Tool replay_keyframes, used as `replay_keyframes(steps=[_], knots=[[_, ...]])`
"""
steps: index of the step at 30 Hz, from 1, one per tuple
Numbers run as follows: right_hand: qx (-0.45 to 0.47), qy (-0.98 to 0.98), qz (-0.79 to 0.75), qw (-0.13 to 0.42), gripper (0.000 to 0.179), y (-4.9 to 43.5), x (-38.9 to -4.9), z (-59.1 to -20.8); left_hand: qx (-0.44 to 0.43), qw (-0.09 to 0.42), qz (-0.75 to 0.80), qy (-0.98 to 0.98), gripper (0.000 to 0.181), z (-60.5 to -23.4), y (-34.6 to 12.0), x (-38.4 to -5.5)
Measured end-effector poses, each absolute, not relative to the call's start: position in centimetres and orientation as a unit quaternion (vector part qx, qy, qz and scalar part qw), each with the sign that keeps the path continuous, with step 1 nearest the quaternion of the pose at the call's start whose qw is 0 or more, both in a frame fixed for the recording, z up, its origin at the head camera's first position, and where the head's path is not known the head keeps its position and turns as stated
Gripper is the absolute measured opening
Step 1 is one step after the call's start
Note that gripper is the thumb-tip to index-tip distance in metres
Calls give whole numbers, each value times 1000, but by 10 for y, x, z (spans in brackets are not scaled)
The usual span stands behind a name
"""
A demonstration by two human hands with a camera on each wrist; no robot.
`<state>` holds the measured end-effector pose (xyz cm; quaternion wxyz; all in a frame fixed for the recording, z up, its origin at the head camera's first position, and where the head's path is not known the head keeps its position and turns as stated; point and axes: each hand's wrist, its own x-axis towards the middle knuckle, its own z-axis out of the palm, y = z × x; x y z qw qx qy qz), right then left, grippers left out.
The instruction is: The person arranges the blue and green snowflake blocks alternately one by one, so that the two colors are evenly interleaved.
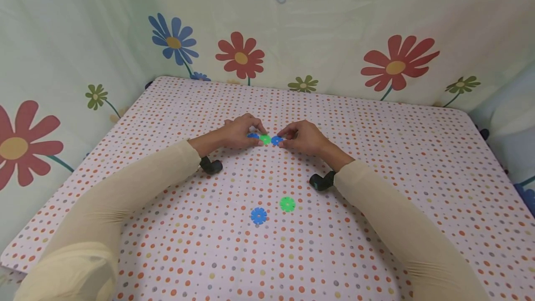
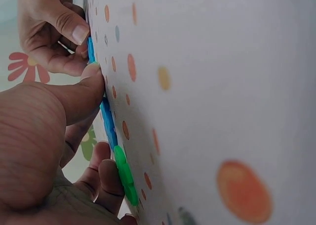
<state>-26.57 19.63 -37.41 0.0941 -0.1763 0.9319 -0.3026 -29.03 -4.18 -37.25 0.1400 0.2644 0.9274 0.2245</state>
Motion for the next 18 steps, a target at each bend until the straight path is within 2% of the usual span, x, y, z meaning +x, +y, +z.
replay_keyframes(steps=[12, 18], knots=[[-178, 932, -299, 98, 34, 196, -263, -373, 260, 142, 220, 929, 29, -373, -41, -291], [-182, 929, -299, 118, 44, 196, -261, -368, 255, 142, 214, 932, 30, -372, -41, -290]])
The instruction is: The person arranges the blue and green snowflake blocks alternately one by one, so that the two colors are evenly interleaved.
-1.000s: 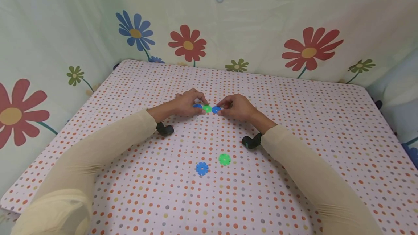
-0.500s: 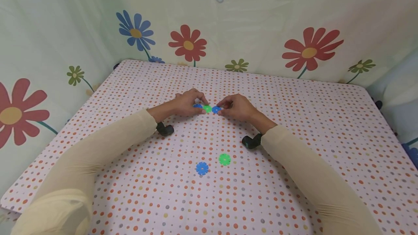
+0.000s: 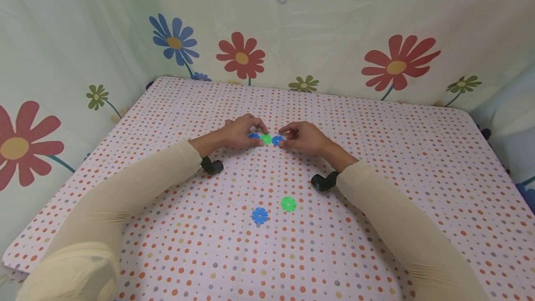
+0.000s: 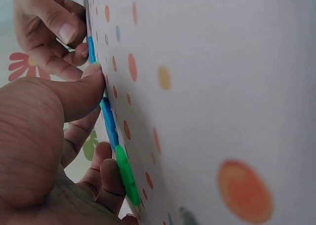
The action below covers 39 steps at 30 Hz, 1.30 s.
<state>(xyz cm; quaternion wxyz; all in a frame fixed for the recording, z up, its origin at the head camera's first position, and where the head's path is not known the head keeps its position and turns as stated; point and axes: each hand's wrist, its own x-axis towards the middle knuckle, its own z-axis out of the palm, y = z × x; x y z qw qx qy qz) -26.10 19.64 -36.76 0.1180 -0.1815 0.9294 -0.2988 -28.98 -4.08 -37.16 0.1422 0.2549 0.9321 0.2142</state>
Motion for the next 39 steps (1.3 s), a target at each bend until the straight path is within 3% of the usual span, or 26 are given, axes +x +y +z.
replay_keyframes(steps=[8, 17, 22, 30, 39], knots=[[-186, 928, -295, 132, 58, 214, -232, -362, 265, 144, 206, 931, 31, -369, -37, -290], [-237, 914, -299, 141, 37, 227, -165, -363, 268, 139, 199, 932, 29, -367, -33, -291], [-252, 904, -307, 156, 35, 229, -139, -366, 260, 130, 195, 937, 34, -365, -28, -288], [-268, 897, -320, 141, 35, 227, -129, -372, 240, 112, 228, 937, 47, -365, -14, -282], [-254, 906, -314, 128, 30, 224, -125, -374, 255, 133, 201, 936, 44, -367, -9, -284]])
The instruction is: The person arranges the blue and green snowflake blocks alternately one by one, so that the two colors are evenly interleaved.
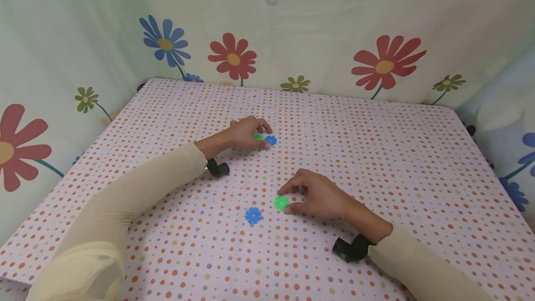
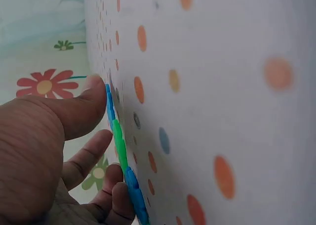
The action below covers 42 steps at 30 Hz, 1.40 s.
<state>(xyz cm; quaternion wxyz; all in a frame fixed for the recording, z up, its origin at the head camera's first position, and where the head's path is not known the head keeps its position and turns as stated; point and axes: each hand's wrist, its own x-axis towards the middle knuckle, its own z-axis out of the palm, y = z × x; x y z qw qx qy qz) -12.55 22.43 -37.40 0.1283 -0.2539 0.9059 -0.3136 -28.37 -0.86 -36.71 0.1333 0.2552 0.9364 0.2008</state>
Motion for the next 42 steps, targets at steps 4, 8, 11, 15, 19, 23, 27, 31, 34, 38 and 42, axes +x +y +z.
replay_keyframes(steps=[4, 8, 11, 15, 19, 23, 27, 31, 34, 38, 42], knots=[[-253, 907, -311, 125, 28, 223, -125, -375, 257, 138, 194, 937, 43, -368, -10, -284], [-249, 910, -306, 125, 27, 222, -124, -374, 260, 126, 192, 938, 38, -370, -10, -285], [-247, 913, -301, 123, 27, 221, -123, -374, 262, 116, 190, 939, 35, -372, -9, -286], [-248, 915, -294, 122, 27, 221, -122, -374, 262, 113, 190, 940, 34, -373, -9, -287], [-250, 913, -294, 130, 26, 221, -122, -375, 262, 117, 195, 938, 35, -373, -10, -286], [-258, 910, -296, 134, 26, 222, -121, -375, 261, 118, 202, 936, 34, -373, -10, -286], [-263, 909, -295, 132, 27, 222, -120, -375, 262, 118, 209, 935, 32, -373, -11, -287], [-270, 906, -296, 135, 27, 222, -121, -374, 261, 119, 215, 933, 30, -374, -11, -288], [-285, 902, -292, 143, 31, 224, -124, -372, 262, 117, 222, 932, 27, -375, -11, -288], [-303, 891, -298, 160, 36, 227, -129, -368, 262, 112, 229, 931, 25, -374, -11, -288], [-310, 887, -299, 167, 32, 226, -132, -367, 262, 112, 227, 931, 24, -373, -10, -287]])
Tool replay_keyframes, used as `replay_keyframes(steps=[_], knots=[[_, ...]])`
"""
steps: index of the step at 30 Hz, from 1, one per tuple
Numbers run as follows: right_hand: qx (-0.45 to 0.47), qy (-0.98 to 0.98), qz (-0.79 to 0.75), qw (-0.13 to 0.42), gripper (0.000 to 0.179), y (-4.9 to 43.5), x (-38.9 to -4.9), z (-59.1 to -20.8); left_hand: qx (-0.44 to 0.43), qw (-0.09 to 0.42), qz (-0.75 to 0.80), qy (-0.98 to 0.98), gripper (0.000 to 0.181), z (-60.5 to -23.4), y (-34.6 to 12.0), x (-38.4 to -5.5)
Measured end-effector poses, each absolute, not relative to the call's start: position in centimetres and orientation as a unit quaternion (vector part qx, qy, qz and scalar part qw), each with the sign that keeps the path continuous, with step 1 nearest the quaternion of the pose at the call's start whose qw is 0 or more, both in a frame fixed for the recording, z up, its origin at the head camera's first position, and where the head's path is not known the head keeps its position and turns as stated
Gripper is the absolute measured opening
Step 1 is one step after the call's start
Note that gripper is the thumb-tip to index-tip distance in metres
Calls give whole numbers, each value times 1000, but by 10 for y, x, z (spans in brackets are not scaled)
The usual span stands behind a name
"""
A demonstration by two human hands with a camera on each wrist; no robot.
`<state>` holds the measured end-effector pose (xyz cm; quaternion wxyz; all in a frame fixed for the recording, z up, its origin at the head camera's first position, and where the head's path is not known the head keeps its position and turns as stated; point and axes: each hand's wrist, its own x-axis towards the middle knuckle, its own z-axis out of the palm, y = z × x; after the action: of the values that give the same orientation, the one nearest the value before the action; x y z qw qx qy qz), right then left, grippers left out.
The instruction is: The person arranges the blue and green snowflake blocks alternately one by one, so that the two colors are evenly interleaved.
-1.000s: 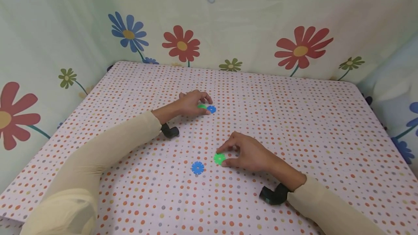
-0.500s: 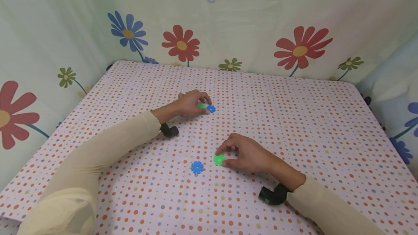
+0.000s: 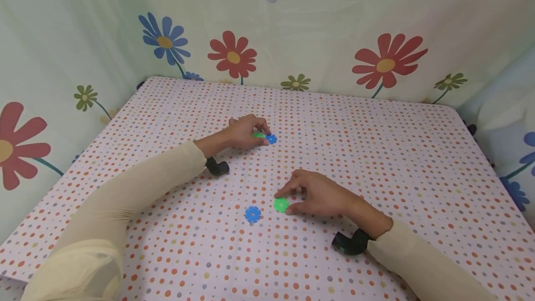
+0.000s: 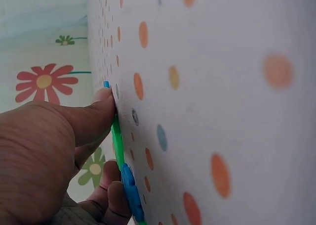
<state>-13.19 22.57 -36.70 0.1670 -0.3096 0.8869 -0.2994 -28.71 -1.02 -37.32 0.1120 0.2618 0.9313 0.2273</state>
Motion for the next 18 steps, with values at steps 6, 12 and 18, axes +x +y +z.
replay_keyframes(steps=[6, 12, 18], knots=[[-312, 892, -281, 167, 26, 222, -133, -366, 261, 110, 224, 933, 23, -372, -10, -286], [-299, 901, -260, 174, 27, 219, -132, -363, 262, 106, 222, 933, 22, -374, -10, -287], [-305, 895, -274, 175, 30, 217, -129, -363, 263, 105, 218, 934, 22, -374, -10, -287]])
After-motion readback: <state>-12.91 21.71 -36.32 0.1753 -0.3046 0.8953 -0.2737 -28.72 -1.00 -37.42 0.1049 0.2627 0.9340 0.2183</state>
